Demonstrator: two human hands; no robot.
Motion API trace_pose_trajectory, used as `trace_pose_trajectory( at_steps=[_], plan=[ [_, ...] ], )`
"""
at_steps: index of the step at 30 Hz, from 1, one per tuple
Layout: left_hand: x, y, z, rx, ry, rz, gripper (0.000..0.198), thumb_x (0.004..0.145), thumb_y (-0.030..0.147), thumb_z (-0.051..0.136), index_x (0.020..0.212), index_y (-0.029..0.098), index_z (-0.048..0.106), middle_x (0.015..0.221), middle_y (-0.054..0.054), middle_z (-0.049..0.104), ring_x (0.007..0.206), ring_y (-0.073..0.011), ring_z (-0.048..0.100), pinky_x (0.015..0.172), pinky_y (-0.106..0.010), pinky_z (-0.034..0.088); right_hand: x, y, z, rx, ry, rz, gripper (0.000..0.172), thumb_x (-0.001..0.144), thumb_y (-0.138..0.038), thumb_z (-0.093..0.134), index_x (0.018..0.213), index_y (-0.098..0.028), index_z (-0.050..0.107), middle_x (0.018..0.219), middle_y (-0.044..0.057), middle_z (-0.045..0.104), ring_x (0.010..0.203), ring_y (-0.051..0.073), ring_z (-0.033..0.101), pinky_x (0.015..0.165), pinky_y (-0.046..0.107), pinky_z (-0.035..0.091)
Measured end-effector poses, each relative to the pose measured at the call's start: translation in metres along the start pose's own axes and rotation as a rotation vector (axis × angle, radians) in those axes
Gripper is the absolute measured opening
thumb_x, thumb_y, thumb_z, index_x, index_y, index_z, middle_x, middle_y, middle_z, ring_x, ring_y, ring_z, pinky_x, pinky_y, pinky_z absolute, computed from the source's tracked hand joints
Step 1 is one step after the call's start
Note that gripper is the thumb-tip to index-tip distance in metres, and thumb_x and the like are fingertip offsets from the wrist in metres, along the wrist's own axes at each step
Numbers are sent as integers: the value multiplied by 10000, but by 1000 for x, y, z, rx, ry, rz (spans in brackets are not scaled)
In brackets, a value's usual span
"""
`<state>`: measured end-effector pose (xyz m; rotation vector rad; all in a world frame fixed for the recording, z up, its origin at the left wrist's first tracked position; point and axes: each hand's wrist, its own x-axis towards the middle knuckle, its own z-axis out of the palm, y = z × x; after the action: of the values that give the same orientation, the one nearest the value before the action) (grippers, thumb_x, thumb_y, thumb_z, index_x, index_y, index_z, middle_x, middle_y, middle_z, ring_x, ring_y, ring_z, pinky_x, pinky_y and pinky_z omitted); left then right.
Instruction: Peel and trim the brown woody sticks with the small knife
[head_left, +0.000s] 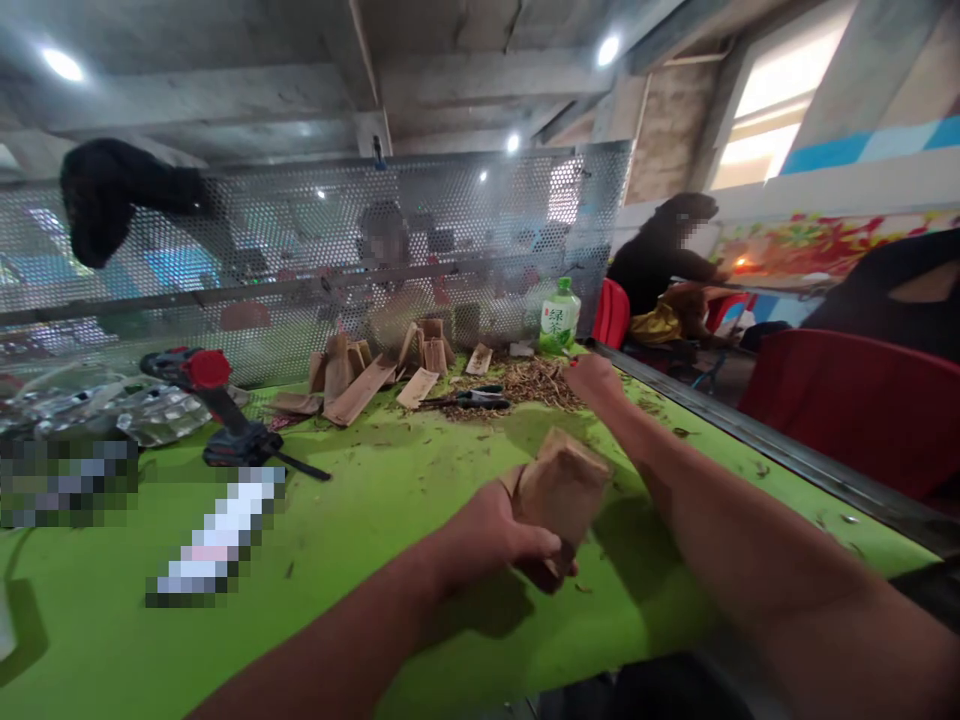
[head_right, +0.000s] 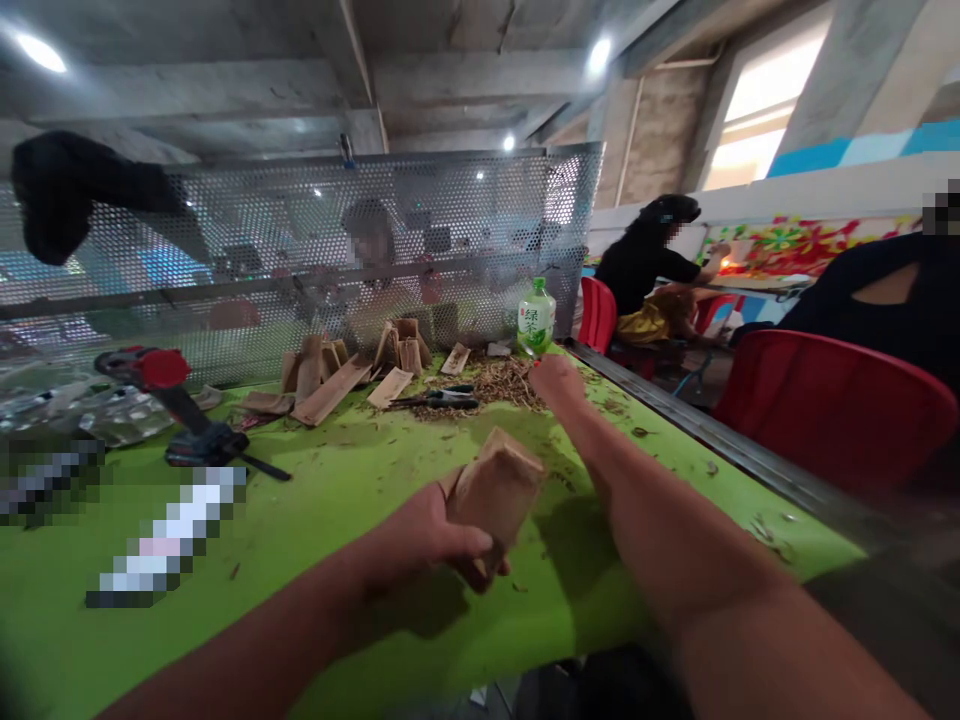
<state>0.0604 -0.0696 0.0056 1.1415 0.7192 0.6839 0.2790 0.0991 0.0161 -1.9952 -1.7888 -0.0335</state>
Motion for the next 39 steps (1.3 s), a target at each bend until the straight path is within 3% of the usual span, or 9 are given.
trace_pose_trajectory(
  at_steps=[1,4,7,10,17,25,33,36,39],
  plan=[
    [2,-3,1,-17,-2,46,519,680,110,741,1173,130,579,851,-131,742,698,-234,721,607,-349,599,5,8,-1,12,25,63,383,894,-211,420,1051,-43,726,904,219,721,812,251,676,639,274,436],
    [13,-3,-17,-141,216,188,381,721,137,711,1090,110,620,875,-139,750,772,-238,726,684,-357,603,5,4,4,105,60,93,337,884,-257,466,1008,-103,739,893,167,732,772,221,663,598,250,398],
    [23,2,-45,-241,408,210,238,737,136,661,968,78,669,805,-142,753,688,-215,715,662,-335,599,-16,-28,13,147,30,-103,289,861,-283,506,966,-159,745,842,113,734,726,191,639,584,242,360],
    [24,6,-57,-277,472,225,201,731,111,637,921,75,688,770,-133,751,653,-203,706,634,-322,595,-43,-56,17,80,-48,-318,253,840,-266,517,919,-185,744,818,82,732,702,170,620,587,235,339],
    [22,7,-52,-266,480,279,231,719,144,666,945,97,682,758,-107,743,627,-195,695,594,-313,583,-65,-69,16,-98,-85,-507,259,846,-274,516,949,-207,744,856,92,744,735,192,656,612,249,373],
    [22,12,-54,-216,435,232,255,727,172,674,972,104,677,767,-113,744,650,-204,706,617,-320,581,-57,-69,11,-148,-81,-469,281,885,-302,494,980,-202,739,900,112,744,813,201,675,698,249,436],
    [10,-3,-17,-151,91,186,465,689,199,780,1117,125,615,891,-121,738,736,-254,728,549,-315,579,0,-4,12,62,-5,81,309,855,-233,494,1014,-128,737,975,189,732,833,252,681,654,270,436],
    [15,-2,-26,-271,205,238,419,737,175,739,1133,124,612,917,-120,742,760,-233,728,561,-295,589,-3,-2,13,105,50,58,305,860,-255,490,993,-134,737,932,164,734,796,230,663,636,260,412],
    [21,5,-46,-394,426,250,249,821,162,661,1063,108,638,843,-100,739,695,-182,712,555,-259,585,-22,-27,15,123,49,-130,274,864,-270,488,922,-165,734,836,99,728,718,181,624,597,240,358]
  ],
)
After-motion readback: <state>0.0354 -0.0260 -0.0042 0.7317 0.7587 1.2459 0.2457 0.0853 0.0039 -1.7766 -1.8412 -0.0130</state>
